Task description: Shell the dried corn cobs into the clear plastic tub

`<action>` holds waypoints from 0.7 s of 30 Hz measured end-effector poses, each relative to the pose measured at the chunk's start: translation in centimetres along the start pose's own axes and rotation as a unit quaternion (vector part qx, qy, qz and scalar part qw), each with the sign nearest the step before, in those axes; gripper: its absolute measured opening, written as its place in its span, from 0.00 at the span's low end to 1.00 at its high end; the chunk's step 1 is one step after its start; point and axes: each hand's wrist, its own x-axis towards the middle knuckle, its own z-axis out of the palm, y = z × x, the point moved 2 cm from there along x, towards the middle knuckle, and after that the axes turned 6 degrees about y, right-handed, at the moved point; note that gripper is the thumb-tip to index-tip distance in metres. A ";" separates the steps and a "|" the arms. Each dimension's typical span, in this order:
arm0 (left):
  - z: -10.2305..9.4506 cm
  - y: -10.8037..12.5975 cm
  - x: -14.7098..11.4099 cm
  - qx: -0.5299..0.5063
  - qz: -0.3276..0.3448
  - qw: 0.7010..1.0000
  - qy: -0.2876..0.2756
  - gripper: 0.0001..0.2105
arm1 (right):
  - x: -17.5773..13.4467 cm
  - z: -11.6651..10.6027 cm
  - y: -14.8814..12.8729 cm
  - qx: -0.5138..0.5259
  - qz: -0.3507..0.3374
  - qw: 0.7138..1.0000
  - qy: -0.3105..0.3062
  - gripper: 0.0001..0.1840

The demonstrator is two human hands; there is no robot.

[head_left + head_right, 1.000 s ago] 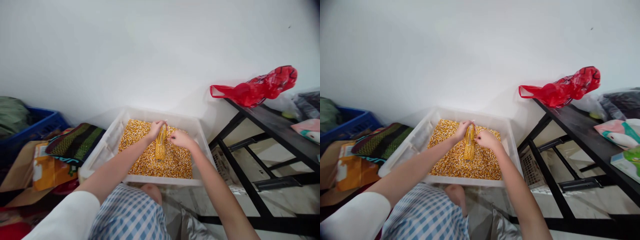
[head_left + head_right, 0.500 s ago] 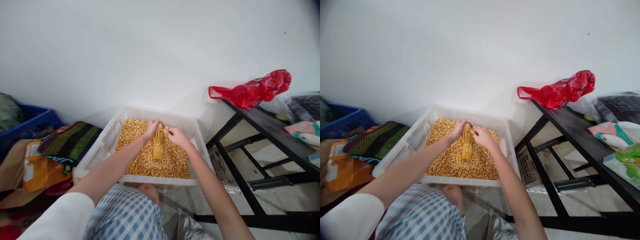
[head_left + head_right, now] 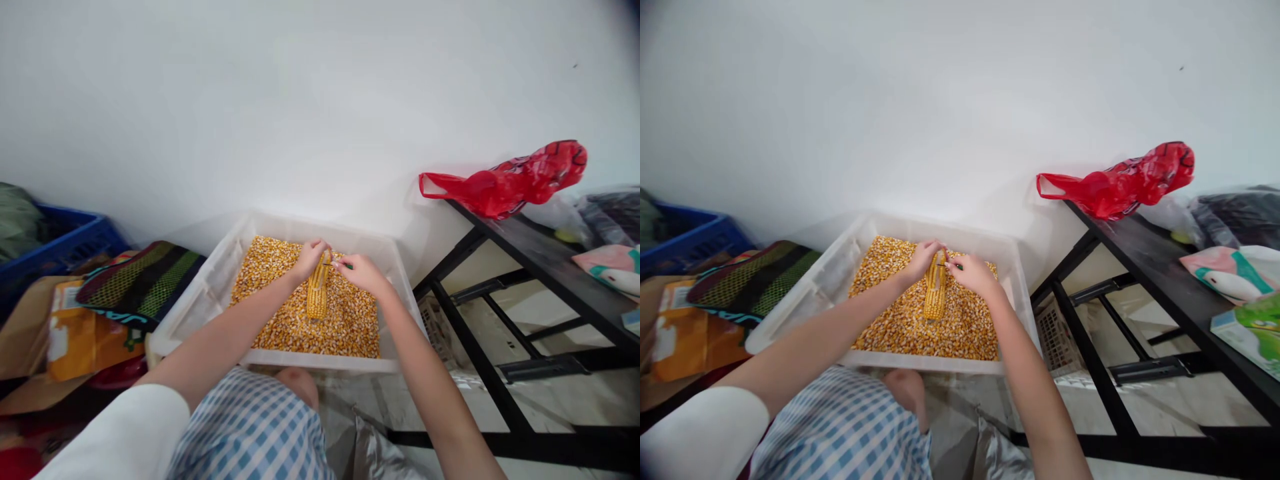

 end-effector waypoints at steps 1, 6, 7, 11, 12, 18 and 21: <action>0.0 0.1 -0.1 0.007 0.008 1.000 -0.003 0.11 | 0.0 0.0 0.0 0.002 0.000 1.000 -0.005 0.18; 0.5 0.5 -0.4 0.036 0.041 0.998 -0.027 0.11 | -0.2 -0.6 -0.1 -0.001 -0.005 1.000 -0.030 0.18; 0.6 0.5 -0.4 0.042 0.044 0.998 -0.029 0.11 | -0.2 -0.8 -0.2 -0.002 -0.003 1.000 -0.030 0.18; 1.0 0.5 -0.2 0.058 0.049 0.996 -0.037 0.12 | -0.3 -1.3 -0.2 0.011 0.011 1.000 -0.026 0.15; 1.0 0.4 -0.1 0.058 0.046 0.996 -0.042 0.12 | -0.3 -1.3 -0.1 0.016 0.012 0.999 -0.025 0.14; 0.9 0.4 0.0 0.058 0.039 0.997 -0.043 0.11 | 0.0 -1.1 0.3 0.028 0.019 0.999 0.004 0.11; 0.7 0.4 0.0 0.049 0.035 0.997 -0.043 0.11 | 0.0 -0.8 0.4 0.029 0.015 0.999 0.014 0.10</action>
